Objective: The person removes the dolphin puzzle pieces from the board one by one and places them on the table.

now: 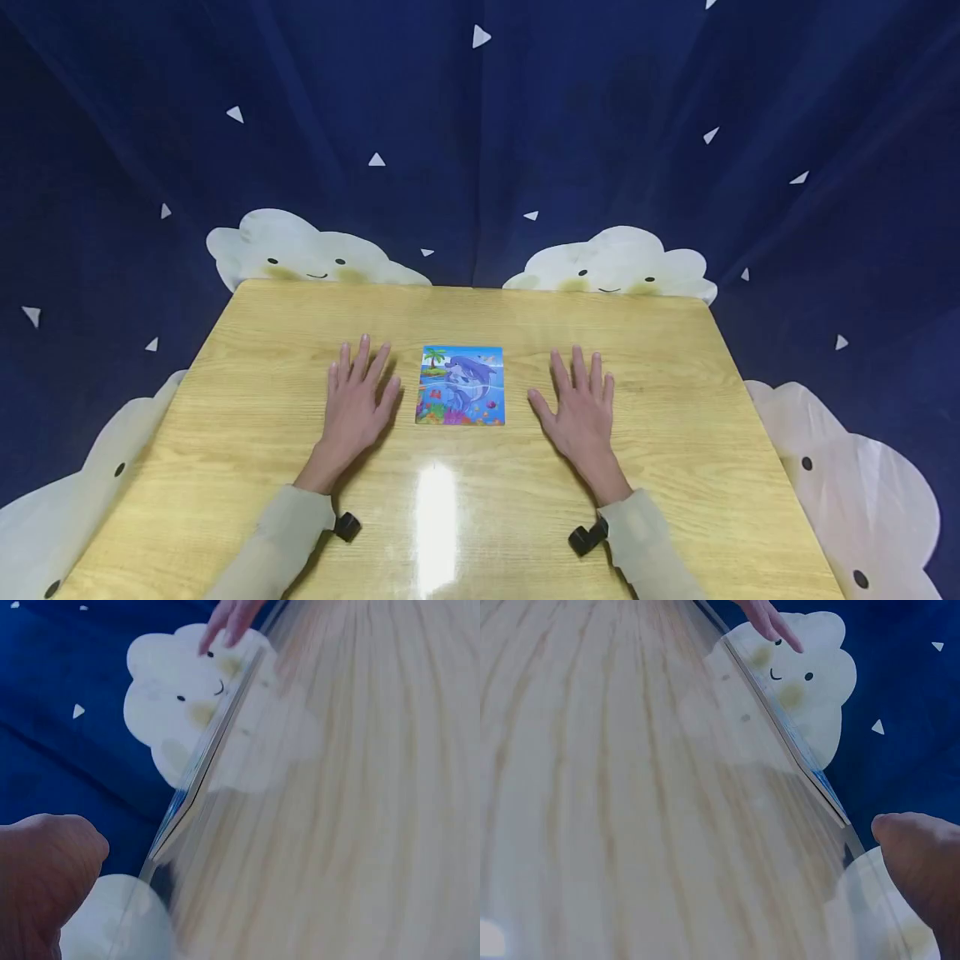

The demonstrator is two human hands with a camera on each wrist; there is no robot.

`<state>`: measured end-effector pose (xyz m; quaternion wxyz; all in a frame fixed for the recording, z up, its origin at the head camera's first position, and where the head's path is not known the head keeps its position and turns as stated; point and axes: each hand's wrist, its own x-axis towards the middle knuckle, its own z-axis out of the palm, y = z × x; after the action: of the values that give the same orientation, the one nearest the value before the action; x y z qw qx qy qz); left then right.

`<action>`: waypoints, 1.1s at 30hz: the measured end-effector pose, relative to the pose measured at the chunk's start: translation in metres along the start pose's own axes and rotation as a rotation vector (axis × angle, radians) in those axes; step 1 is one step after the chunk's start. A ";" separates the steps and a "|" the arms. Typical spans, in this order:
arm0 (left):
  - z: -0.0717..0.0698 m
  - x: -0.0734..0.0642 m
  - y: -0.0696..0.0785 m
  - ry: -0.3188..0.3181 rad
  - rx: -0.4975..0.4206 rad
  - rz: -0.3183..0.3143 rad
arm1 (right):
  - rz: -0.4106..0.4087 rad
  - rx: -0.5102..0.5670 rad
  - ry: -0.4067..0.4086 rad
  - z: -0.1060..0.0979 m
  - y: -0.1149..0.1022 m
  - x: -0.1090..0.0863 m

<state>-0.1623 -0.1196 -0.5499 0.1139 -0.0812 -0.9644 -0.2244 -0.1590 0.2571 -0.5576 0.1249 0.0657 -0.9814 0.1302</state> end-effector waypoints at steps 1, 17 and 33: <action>0.001 0.000 0.002 0.003 -0.009 0.003 | -0.004 -0.001 -0.003 0.002 -0.001 0.000; 0.035 -0.019 0.066 -0.084 -0.119 0.183 | -0.117 0.120 -0.019 0.007 -0.024 0.017; 0.050 -0.024 0.066 -0.160 -0.018 0.282 | -0.371 0.115 -0.095 0.013 -0.080 0.074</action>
<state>-0.1343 -0.0409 -0.5718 0.0664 -0.2345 -0.9473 -0.2078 -0.2200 0.1700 -0.5309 0.0963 0.2583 -0.9483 0.1575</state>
